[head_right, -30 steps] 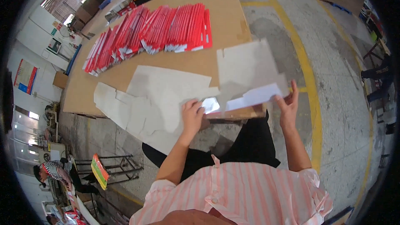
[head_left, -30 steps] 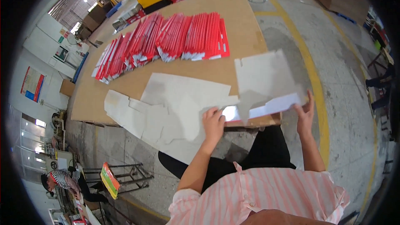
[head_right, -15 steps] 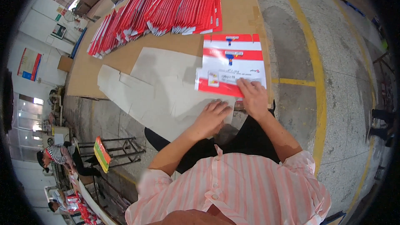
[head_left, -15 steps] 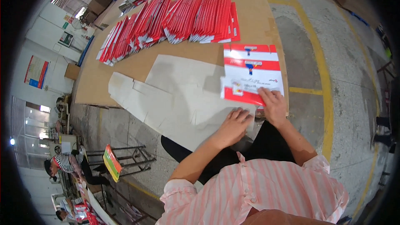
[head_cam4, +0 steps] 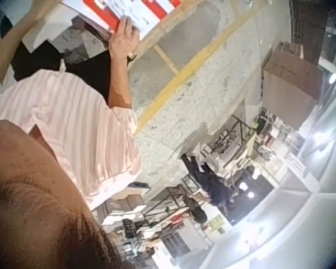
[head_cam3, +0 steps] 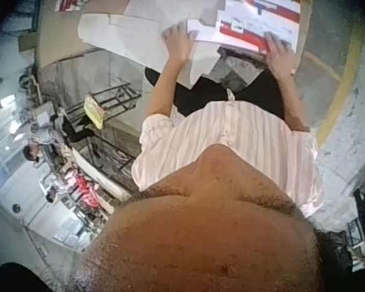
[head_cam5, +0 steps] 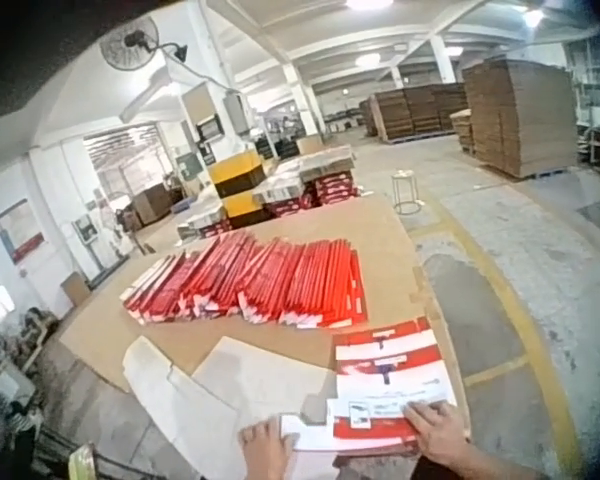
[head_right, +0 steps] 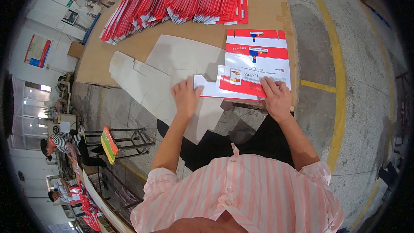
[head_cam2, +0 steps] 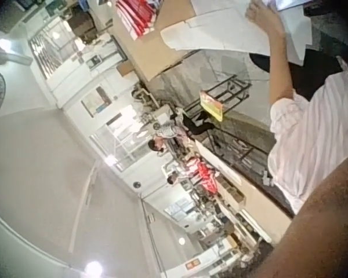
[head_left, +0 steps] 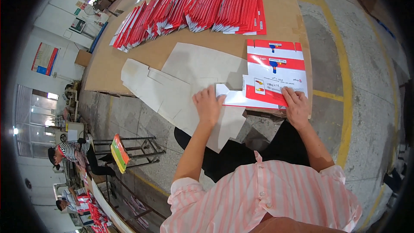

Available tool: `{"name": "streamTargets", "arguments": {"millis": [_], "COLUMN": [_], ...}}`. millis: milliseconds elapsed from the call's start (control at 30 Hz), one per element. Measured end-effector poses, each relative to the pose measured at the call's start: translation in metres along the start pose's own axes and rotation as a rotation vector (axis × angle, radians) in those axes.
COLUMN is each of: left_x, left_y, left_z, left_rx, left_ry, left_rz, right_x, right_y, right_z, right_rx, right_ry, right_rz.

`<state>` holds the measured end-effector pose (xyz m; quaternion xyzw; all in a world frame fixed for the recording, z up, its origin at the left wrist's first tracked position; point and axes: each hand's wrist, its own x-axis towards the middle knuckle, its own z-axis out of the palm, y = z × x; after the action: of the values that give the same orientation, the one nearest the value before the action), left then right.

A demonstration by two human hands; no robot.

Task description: Manually fold and stack printed paper box templates at a workbench.

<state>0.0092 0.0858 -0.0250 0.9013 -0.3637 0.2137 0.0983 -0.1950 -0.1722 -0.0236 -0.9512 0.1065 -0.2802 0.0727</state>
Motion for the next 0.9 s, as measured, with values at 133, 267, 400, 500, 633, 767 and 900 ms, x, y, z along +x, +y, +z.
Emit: {"name": "streamTargets", "arguments": {"millis": [133, 267, 400, 500, 633, 767, 900], "left_x": [0.005, -0.007, -0.011, -0.009, 0.022, 0.040, 0.016], "left_y": [-0.002, 0.002, -0.013, -0.063, -0.079, -0.052, -0.048], "left_z": [-0.012, 0.005, -0.030, -0.058, -0.064, -0.036, -0.020], "left_rx": [-0.353, -0.057, -0.418, -0.236, -0.258, 0.155, 0.164], "left_ry": [-0.347, -0.097, -0.189, -0.258, -0.273, -0.291, -0.409], "left_rz": [-0.290, 0.217, 0.281, 0.430, 0.202, 0.039, -0.117], "right_x": [0.000, -0.004, -0.013, -0.014, -0.011, -0.013, -0.014], "right_y": [0.000, -0.004, 0.008, 0.011, 0.009, 0.010, 0.010], "right_z": [-0.004, -0.006, -0.010, -0.008, -0.011, -0.006, 0.000], "right_rx": [-0.065, -0.126, -0.113, -0.095, -0.080, -0.056, -0.052], "right_ry": [-0.010, -0.078, -0.072, -0.031, -0.034, -0.041, -0.022], "right_rz": [-0.020, -0.007, 0.039, 0.022, 0.005, -0.008, 0.045]}}
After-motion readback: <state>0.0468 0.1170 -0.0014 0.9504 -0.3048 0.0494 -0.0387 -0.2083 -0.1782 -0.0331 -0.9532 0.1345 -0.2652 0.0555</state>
